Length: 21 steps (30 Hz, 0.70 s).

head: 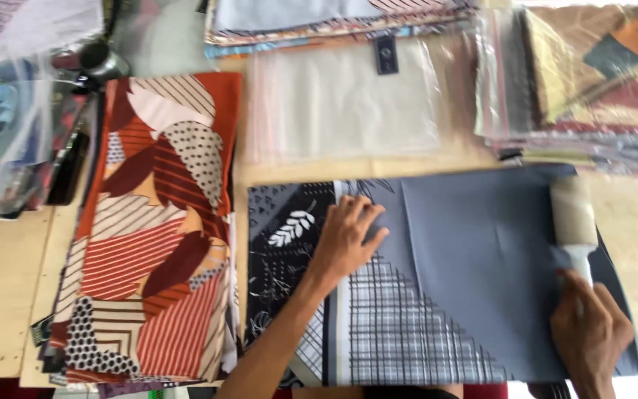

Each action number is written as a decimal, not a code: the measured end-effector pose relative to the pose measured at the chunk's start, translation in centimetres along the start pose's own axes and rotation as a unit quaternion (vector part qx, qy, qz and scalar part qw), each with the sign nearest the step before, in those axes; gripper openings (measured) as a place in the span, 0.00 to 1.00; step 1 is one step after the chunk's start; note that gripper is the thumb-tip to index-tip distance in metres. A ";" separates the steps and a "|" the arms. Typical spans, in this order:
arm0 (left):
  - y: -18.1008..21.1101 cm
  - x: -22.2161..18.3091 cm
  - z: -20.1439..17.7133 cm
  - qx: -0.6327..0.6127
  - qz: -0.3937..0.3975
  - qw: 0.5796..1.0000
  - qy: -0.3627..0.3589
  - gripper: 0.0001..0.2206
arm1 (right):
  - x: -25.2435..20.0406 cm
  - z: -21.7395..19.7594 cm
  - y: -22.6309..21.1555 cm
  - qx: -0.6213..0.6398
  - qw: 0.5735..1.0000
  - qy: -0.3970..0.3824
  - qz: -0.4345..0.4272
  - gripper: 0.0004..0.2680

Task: Using a lint roller to clean a piece of patterned fabric on a table.

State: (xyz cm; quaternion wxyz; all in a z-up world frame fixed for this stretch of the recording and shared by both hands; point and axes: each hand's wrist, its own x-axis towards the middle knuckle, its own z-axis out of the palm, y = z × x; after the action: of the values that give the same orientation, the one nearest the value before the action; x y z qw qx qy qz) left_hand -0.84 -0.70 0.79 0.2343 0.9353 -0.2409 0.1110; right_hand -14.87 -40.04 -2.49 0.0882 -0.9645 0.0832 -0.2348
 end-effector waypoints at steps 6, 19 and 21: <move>-0.8 -0.5 0.0 -0.058 -0.011 0.998 -0.003 0.16 | -0.4 0.6 -0.4 0.008 0.999 -0.015 -0.040 0.12; -1.5 -0.2 -1.1 -0.081 0.023 0.996 -0.030 0.11 | 1.9 -3.3 -3.4 0.223 0.963 -0.065 -0.138 0.12; -1.4 -0.3 -1.4 -0.062 0.037 0.997 -0.027 0.12 | 2.2 -3.8 -4.1 0.232 0.957 -0.059 -0.164 0.12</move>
State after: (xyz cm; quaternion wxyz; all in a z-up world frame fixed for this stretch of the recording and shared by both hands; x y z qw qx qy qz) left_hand -0.52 1.21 1.33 0.2811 0.9120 -0.2881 0.0788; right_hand -14.24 -36.99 2.61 0.2750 -0.9299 -0.1379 -0.2017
